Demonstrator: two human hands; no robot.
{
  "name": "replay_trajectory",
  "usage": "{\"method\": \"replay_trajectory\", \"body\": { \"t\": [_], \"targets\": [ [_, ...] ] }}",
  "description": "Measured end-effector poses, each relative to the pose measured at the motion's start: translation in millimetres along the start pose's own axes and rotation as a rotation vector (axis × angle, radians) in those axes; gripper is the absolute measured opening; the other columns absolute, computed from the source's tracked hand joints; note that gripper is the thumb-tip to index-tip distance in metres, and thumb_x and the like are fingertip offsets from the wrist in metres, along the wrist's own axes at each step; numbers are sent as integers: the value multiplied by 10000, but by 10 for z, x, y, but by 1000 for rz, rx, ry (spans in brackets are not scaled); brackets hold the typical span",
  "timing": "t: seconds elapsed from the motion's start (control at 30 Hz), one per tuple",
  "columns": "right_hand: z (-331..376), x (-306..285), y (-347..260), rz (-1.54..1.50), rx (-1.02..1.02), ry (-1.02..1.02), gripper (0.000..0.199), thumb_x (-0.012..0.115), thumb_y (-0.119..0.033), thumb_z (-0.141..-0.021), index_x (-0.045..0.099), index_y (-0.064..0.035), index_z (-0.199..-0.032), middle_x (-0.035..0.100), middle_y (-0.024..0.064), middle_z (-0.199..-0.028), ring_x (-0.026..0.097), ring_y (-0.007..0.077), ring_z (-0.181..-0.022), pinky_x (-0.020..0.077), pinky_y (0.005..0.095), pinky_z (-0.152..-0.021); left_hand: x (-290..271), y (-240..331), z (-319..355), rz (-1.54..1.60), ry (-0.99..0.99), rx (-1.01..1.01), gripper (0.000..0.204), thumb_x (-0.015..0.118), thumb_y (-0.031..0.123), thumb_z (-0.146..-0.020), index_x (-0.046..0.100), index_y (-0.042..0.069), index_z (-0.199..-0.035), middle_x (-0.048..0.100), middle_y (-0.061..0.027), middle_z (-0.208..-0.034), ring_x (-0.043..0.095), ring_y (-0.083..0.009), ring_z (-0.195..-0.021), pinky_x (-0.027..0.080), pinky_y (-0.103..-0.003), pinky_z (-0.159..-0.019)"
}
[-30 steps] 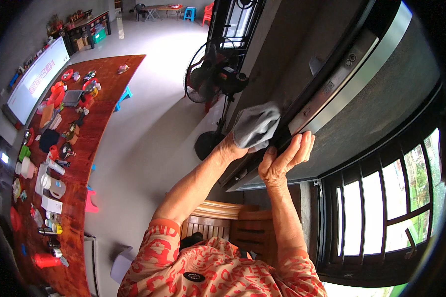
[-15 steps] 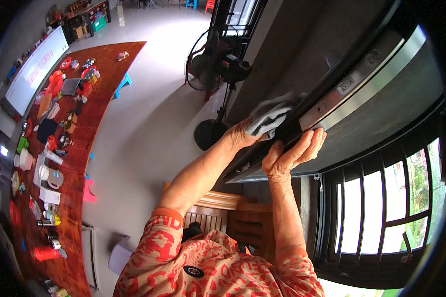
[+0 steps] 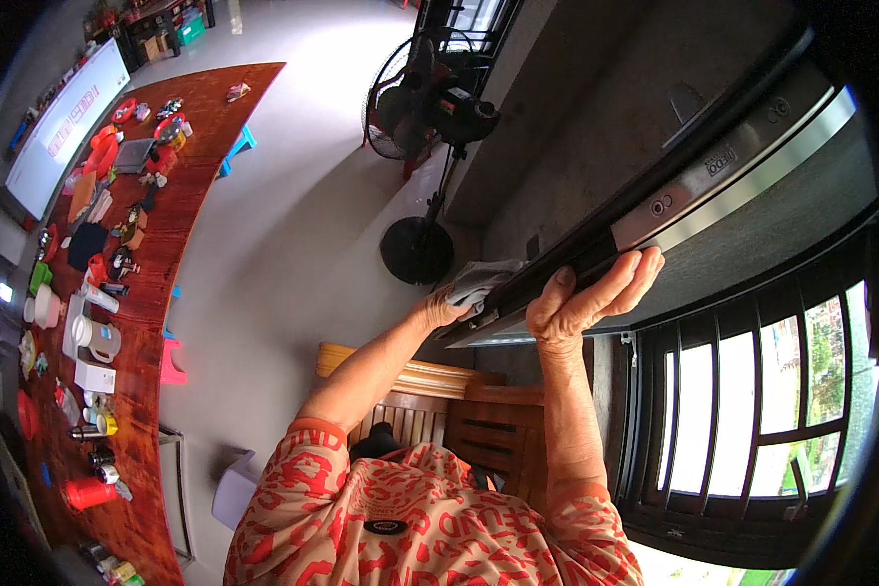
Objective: The person cleans the window frame and screen using a grey cloth. They wipe the vertical and horizontal bars of the frame and the mesh screen, moving methodically from the top to the bottom of the window.
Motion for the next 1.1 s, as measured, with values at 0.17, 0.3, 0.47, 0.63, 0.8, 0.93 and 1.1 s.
{"method": "replay_trajectory", "body": {
  "t": [0.17,0.3,0.47,0.63,0.8,0.93,1.1],
  "targets": [
    [-10,2,-2,-6,5,1,651,446,-120,-855,230,90,-1432,149,265,-1496,179,436,-1390,158,538,-1132,-55,-196,136,-39,36,63,536,559,-30,-833,475,40,-1358,495,-111,-1382,491,-206,-1240,372,-319,-1051],
    [-30,59,14,-12,-17,19,641,452,-114,-852,252,93,-1425,168,268,-1489,182,445,-1386,167,542,-1122,-26,-289,409,-500,259,121,363,572,34,-850,543,36,-1212,555,-90,-1244,547,-228,-1130,418,-335,-1000],
    [-56,183,78,-7,-2,-32,676,506,-92,-822,268,82,-1430,183,270,-1489,203,462,-1365,164,516,-1119,146,-10,380,-80,756,-119,231,601,70,-856,538,82,-1079,559,-42,-1031,565,-193,-935,473,-341,-860],
    [-120,159,134,-80,31,-158,694,585,-257,-814,365,-26,-1430,308,166,-1490,279,346,-1363,167,431,-1055,425,500,92,-951,904,424,445,635,41,-798,456,78,-1204,458,-103,-1160,446,-268,-1065,360,-394,-950],
    [-197,-57,157,-40,31,-308,709,610,-262,-811,365,-47,-1441,303,129,-1504,287,293,-1378,159,412,-1075,874,936,-20,-1046,844,464,621,529,-165,-655,427,96,-1210,312,-180,-1295,304,-368,-1128,262,-475,-977],
    [-270,-122,84,-116,67,-353,757,665,-188,-776,348,-40,-1447,287,141,-1510,273,304,-1389,174,397,-1119,854,799,59,-1272,845,434,626,623,-125,-635,456,104,-1194,316,-174,-1315,319,-379,-1148,278,-499,-968],
    [-333,-184,50,-143,78,-378,821,703,-118,-716,337,-32,-1446,274,151,-1514,261,315,-1396,184,400,-1129,836,536,248,-1484,848,326,666,724,-33,-617,467,137,-1207,356,-140,-1324,360,-378,-1163,295,-504,-963]
  ]
}}
Point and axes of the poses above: each hand's wrist, its own z-axis away from the middle knuckle, its own x-axis out of the palm, y = z × x, the point moved 2 cm from there along -z, towards the middle knuckle
